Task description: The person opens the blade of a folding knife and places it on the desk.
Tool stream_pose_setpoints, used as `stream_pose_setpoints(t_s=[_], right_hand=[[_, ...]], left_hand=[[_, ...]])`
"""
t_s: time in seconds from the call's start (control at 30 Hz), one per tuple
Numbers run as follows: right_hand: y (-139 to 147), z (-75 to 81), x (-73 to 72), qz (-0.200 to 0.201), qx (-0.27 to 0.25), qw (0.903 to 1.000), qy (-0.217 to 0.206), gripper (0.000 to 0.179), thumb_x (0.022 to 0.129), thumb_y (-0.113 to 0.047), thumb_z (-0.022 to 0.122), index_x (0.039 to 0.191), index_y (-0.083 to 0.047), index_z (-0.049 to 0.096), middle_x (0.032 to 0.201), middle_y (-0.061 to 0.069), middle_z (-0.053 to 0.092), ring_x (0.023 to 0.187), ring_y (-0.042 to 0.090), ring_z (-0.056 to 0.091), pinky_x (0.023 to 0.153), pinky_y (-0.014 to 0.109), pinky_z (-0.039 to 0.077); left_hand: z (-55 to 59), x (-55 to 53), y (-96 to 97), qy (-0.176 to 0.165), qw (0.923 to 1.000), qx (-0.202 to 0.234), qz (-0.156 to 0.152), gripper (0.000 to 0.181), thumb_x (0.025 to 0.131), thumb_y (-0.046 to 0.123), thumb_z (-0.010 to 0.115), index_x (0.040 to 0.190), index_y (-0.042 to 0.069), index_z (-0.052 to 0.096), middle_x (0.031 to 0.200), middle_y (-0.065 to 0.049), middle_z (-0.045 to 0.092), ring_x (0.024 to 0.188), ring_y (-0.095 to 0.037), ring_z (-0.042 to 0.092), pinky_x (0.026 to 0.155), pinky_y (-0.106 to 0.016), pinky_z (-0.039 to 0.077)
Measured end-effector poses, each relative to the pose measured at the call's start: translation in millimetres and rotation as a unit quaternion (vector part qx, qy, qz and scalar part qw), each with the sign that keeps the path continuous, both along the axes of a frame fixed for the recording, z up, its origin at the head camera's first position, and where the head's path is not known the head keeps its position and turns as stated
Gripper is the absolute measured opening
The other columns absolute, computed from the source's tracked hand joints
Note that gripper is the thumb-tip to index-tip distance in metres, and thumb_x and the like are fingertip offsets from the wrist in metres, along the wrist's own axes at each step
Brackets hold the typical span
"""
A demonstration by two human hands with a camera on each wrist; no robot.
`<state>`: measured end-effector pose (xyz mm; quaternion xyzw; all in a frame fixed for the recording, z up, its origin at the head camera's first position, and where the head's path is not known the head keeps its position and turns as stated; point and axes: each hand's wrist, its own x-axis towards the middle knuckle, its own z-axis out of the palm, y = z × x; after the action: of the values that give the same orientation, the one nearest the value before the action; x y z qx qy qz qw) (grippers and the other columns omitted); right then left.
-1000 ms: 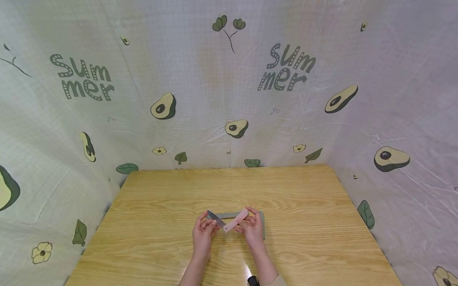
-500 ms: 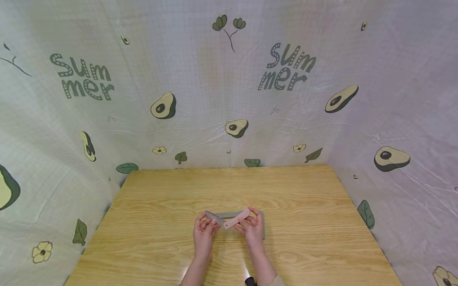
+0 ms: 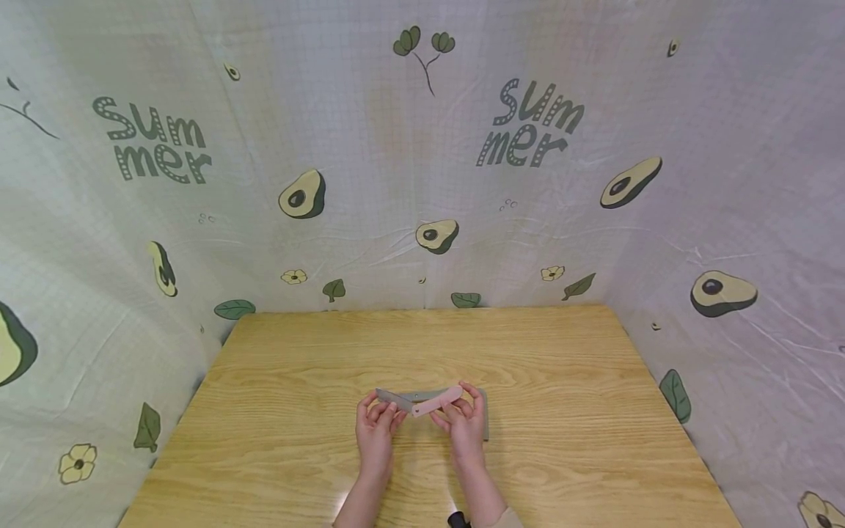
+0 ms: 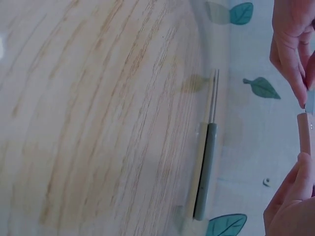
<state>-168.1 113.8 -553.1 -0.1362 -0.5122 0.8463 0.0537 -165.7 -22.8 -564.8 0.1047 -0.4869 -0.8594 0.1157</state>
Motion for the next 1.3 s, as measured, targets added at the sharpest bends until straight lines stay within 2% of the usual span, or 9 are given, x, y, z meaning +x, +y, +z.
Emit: stream_pose_setpoints(t_s=[0.37, 0.57, 0.83, 1.07, 1.3], right_hand=[[-1.9, 4.6, 0.1, -0.012, -0.026, 0.9995, -0.008, 0.050, 0.099, 0.005, 0.046, 0.141, -0.003, 0.020, 0.118, 0.019, 0.053, 0.096, 0.017, 0.065, 0.091, 0.035, 0.056], [-2.4, 5.8, -0.6, -0.013, -0.043, 0.9990, -0.009, 0.047, 0.099, 0.005, 0.046, 0.138, -0.005, 0.022, 0.117, 0.017, 0.053, 0.096, 0.017, 0.064, 0.093, 0.036, 0.055], [-2.8, 1.6, -1.8, -0.012, -0.053, 0.9985, -0.005, 0.042, 0.099, 0.004, 0.047, 0.133, -0.009, 0.026, 0.118, 0.016, 0.053, 0.096, 0.017, 0.065, 0.093, 0.036, 0.055], [-3.6, -2.1, -3.2, -0.021, -0.065, 0.9977, -0.002, 0.038, 0.098, 0.006, 0.047, 0.126, -0.013, 0.030, 0.117, 0.016, 0.053, 0.095, 0.017, 0.065, 0.092, 0.038, 0.056], [-4.1, -3.0, -4.2, -0.033, -0.079, 0.9963, -0.010, 0.038, 0.098, 0.007, 0.046, 0.125, -0.014, 0.029, 0.117, 0.016, 0.052, 0.095, 0.017, 0.066, 0.092, 0.039, 0.055]], left_hand=[[3.9, -0.2, 3.7, 0.007, 0.9999, 0.012, 0.005, 0.038, 0.095, -0.006, 0.053, 0.128, -0.005, 0.034, 0.097, -0.008, 0.054, 0.095, -0.018, 0.064, 0.088, -0.034, 0.058], [6.6, -0.7, 6.8, 0.012, 0.9996, 0.019, 0.019, 0.036, 0.095, -0.008, 0.052, 0.127, -0.006, 0.033, 0.094, -0.005, 0.055, 0.093, -0.017, 0.065, 0.086, -0.033, 0.059], [5.5, -1.1, 9.3, 0.002, 0.9990, 0.033, 0.031, 0.038, 0.095, -0.008, 0.051, 0.128, -0.005, 0.031, 0.096, -0.009, 0.055, 0.090, -0.016, 0.065, 0.088, -0.034, 0.058], [3.7, 0.9, 12.8, -0.024, 0.9980, 0.048, 0.032, 0.041, 0.097, -0.007, 0.046, 0.132, -0.003, 0.024, 0.104, -0.016, 0.051, 0.094, -0.020, 0.064, 0.092, -0.034, 0.056], [3.0, 0.7, 18.9, -0.040, 0.9962, 0.060, 0.049, 0.042, 0.098, -0.007, 0.044, 0.133, -0.002, 0.021, 0.107, -0.019, 0.048, 0.098, -0.023, 0.064, 0.093, -0.035, 0.056]])
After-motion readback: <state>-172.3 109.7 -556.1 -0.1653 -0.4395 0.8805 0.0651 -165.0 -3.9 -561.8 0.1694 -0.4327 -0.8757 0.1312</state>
